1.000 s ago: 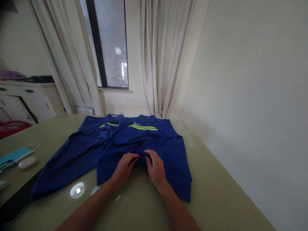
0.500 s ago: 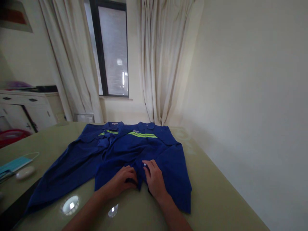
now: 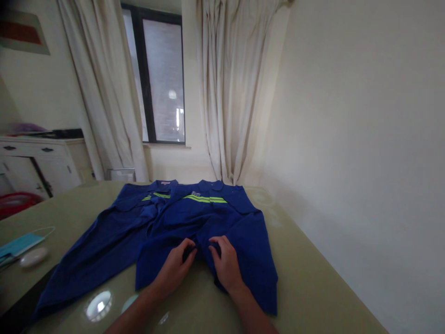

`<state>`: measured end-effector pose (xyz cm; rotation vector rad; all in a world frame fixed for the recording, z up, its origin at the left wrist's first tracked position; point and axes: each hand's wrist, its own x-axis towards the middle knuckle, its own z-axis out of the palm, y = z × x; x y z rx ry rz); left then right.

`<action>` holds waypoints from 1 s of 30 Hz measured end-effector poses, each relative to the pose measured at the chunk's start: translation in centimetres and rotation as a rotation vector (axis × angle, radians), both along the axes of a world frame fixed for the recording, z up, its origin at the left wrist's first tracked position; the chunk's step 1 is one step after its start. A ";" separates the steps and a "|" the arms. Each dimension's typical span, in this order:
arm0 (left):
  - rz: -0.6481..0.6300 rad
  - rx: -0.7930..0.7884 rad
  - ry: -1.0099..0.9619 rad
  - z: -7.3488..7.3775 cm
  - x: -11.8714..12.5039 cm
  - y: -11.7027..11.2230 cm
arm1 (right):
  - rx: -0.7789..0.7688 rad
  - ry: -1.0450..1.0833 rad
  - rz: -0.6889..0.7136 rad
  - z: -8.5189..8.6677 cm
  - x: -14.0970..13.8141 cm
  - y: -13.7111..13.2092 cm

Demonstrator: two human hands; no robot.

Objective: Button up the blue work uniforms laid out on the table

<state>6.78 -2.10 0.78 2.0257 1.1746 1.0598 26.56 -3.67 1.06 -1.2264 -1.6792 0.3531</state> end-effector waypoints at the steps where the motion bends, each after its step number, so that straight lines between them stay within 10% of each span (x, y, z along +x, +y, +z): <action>1: 0.021 -0.002 0.012 -0.1 0.1 0.0 | 0.003 -0.001 0.002 0.1 -0.1 0.0; 19: 0.207 -0.059 -0.159 -0.4 0.8 0.5 | 0.060 0.018 -0.014 0.8 -1.1 -0.6; 30: 0.436 -0.128 -0.467 0.6 -1.2 1.6 | 0.505 -0.287 -0.327 2.6 1.7 -1.3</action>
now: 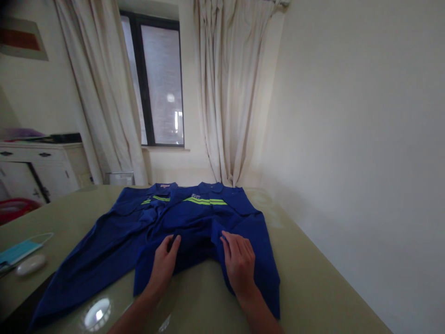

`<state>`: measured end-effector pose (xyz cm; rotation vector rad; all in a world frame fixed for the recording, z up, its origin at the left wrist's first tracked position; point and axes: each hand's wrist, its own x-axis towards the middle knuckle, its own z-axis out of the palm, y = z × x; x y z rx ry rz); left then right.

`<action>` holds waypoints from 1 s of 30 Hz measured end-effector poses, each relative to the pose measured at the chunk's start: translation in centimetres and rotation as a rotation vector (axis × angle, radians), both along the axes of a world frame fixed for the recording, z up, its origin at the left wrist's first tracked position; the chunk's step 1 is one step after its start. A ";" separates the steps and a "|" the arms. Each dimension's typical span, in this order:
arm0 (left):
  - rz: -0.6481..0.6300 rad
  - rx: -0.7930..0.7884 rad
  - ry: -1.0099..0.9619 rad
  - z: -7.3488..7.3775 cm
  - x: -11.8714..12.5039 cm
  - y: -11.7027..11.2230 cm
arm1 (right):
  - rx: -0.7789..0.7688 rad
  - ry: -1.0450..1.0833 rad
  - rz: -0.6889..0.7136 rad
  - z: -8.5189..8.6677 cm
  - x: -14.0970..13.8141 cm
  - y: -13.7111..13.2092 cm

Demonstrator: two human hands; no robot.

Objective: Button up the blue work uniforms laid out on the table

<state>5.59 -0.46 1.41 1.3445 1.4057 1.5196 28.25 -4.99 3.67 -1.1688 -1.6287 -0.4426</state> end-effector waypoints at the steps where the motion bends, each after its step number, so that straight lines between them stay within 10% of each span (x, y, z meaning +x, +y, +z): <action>1: -0.028 0.007 -0.015 0.2 0.2 -0.3 | -0.007 0.006 0.033 0.0 -0.3 -0.1; 14: -0.301 0.064 0.007 1.2 2.3 -2.8 | -0.284 0.263 0.417 -1.2 -5.1 -0.8; 30: -0.389 0.038 0.040 0.7 2.3 -2.8 | -0.435 0.383 0.390 -0.1 -4.6 -1.2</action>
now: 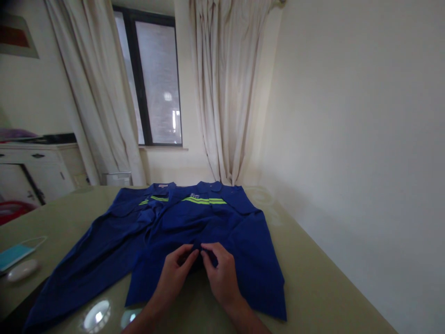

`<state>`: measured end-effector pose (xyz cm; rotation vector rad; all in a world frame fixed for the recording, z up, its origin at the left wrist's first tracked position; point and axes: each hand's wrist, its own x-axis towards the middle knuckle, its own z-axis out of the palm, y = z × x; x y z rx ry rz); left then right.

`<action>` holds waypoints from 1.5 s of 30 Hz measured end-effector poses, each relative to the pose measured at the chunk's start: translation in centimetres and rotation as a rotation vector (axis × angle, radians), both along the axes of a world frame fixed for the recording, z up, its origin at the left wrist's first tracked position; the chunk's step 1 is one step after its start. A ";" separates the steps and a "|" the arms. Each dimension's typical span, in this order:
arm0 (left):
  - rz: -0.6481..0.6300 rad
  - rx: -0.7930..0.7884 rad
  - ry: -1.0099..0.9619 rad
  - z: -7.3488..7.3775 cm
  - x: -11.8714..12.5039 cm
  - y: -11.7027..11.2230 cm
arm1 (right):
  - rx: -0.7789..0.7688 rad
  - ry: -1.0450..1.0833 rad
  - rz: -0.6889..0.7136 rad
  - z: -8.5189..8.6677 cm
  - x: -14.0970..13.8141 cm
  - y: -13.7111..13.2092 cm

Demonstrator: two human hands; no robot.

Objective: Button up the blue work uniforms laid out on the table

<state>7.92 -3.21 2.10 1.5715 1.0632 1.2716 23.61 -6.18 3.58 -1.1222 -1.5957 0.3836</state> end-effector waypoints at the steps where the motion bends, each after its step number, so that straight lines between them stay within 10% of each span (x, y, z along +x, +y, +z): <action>1: 0.009 0.012 0.009 0.1 0.0 0.0 | -0.006 -0.001 -0.008 0.0 0.1 0.1; 9: -0.113 0.581 0.562 0.0 -1.4 0.4 | 0.039 0.051 -0.187 -0.1 2.7 1.6; 19: -0.111 0.959 0.808 0.2 -1.7 0.2 | -0.205 -0.075 0.172 1.3 2.5 0.4; 45: -0.113 0.995 0.672 0.3 -2.3 0.4 | -0.393 0.158 0.211 -0.7 2.1 1.1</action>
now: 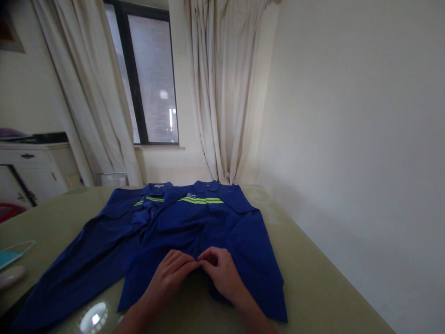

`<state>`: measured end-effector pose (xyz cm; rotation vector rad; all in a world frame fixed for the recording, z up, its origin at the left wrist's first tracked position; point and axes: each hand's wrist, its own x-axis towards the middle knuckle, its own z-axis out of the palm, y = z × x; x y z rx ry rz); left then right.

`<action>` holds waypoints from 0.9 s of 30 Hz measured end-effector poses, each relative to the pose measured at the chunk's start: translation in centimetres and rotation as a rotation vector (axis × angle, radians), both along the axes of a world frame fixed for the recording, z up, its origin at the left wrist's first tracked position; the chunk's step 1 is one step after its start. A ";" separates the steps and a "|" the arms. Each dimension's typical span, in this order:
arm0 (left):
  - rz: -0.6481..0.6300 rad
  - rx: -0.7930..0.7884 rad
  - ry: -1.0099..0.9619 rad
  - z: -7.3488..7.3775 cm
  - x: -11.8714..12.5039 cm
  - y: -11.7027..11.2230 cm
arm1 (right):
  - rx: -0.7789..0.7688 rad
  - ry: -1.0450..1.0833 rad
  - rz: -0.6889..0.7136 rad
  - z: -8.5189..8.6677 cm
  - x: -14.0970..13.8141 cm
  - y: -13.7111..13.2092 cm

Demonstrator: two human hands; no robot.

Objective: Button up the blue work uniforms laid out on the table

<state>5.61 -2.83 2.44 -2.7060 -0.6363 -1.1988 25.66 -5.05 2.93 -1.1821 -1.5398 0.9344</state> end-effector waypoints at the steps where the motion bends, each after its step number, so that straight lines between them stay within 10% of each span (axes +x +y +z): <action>1: 0.001 -0.007 0.001 0.0 0.0 0.0 | 0.002 0.002 0.001 -0.1 0.0 0.0; 27: 0.140 0.131 0.009 -0.1 0.3 -0.3 | -0.307 0.367 0.058 -2.0 -0.3 0.9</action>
